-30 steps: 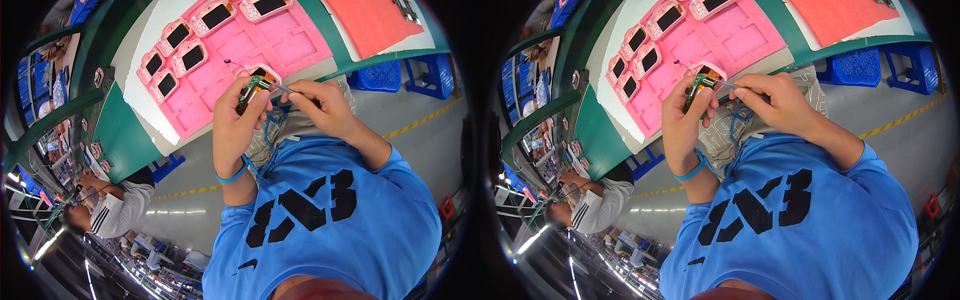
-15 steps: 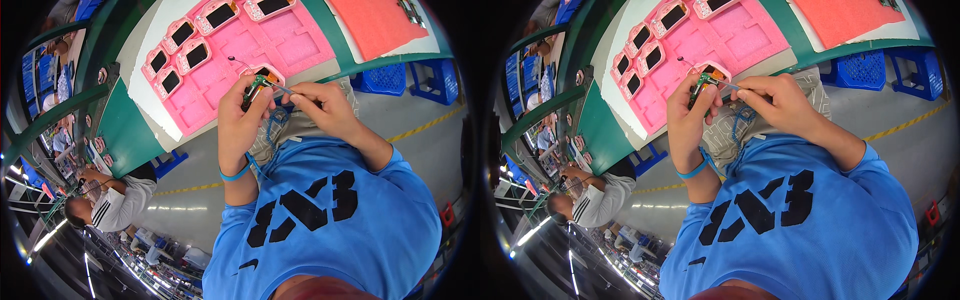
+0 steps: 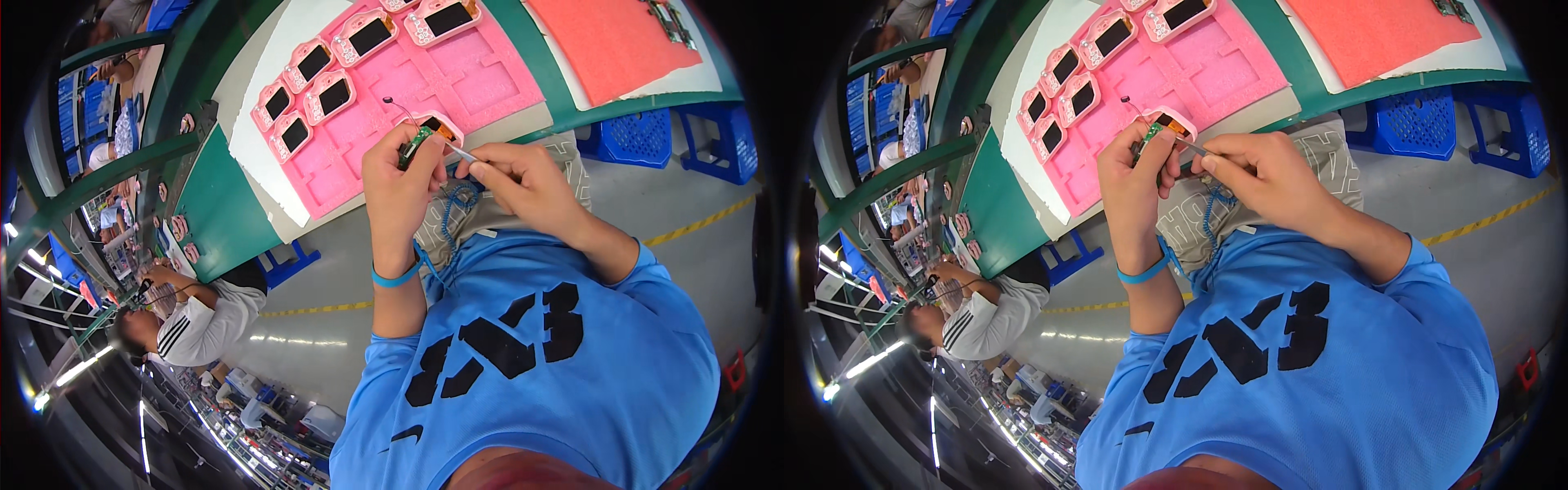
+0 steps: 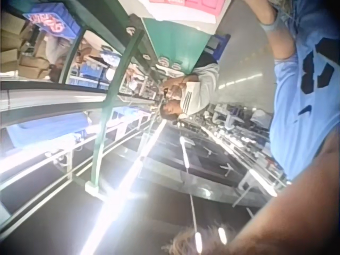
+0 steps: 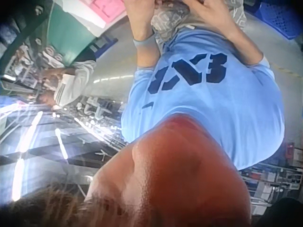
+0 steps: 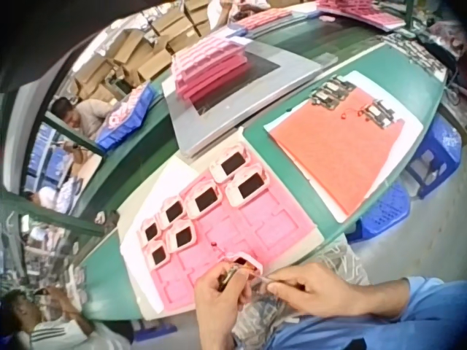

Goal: Assembling small electronic components onto circuit boards at a manual assembly station.

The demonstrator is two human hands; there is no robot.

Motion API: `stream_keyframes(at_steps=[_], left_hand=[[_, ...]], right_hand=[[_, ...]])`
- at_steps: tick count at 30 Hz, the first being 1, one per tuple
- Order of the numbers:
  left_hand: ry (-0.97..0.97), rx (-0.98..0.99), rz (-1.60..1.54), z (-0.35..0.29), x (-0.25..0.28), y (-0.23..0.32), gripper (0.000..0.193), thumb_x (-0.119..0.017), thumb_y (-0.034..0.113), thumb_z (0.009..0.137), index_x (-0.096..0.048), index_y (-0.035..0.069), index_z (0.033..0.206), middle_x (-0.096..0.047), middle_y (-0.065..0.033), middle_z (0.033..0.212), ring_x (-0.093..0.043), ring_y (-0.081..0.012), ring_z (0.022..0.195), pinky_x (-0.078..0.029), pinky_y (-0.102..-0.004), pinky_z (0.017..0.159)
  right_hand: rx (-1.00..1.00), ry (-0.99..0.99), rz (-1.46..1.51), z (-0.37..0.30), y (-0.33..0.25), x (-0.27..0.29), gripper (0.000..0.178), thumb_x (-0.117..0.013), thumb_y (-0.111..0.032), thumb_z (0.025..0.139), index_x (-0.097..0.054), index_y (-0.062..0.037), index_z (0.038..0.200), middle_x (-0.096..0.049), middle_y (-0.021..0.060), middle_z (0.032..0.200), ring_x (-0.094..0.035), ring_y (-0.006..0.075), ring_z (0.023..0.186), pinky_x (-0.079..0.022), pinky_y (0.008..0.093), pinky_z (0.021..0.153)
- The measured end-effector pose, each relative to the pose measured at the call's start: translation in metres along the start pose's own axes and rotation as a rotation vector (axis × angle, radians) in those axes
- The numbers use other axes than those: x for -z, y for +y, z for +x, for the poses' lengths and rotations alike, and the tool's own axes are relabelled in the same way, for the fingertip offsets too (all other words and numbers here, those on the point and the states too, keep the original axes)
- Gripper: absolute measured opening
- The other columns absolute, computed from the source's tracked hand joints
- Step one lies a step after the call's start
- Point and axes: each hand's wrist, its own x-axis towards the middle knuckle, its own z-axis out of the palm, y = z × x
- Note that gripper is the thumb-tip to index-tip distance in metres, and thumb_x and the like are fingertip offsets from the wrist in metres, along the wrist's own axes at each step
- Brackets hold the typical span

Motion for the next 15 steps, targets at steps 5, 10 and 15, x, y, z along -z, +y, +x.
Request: stream_keyframes(at_steps=[5, 10, 15], left_hand=[[-0.003, 0.008, -0.092, 0.005, -0.003, 0.012, 0.036, -0.054, 0.03, 0.113, -0.073, -0.002, 0.115, -0.07, -0.0076, 0.074, -0.057, -0.011, 0.056, -0.042, -0.0221, 0.047], [-0.119, -0.024, -0.101, 0.01, 0.003, 0.017, 0.056, -0.039, 0.043, 0.118, -0.069, -0.003, 0.129, -0.075, -0.015, 0.083, -0.062, -0.0155, 0.058, -0.05, -0.0246, 0.048], [-0.149, -0.05, -0.093, 0.014, 0.004, 0.023, 0.081, -0.025, 0.061, 0.116, -0.063, -0.006, 0.14, -0.076, -0.0211, 0.088, -0.065, -0.0212, 0.059, -0.052, -0.0251, 0.05]], right_hand=[[-0.062, 0.043, 0.067, -0.008, -0.001, 0.043, 0.021, -0.065, -0.005, 0.104, -0.075, -0.0014, 0.122, -0.058, -0.0029, 0.068, -0.043, 0.0034, 0.054, -0.03, 0.0224, 0.051], [0.275, -0.057, -0.439, 0.006, -0.04, 0.043, 0.034, -0.072, -0.004, 0.097, -0.076, -0.0051, 0.13, -0.069, 0.003, 0.081, -0.054, 0.0075, 0.06, -0.039, 0.025, 0.054], [0.651, -0.028, -0.709, 0.056, -0.017, 0.019, 0.044, -0.076, -0.006, 0.091, -0.075, -0.0082, 0.136, -0.076, 0.006, 0.094, -0.063, 0.0151, 0.07, -0.047, 0.0297, 0.061]])
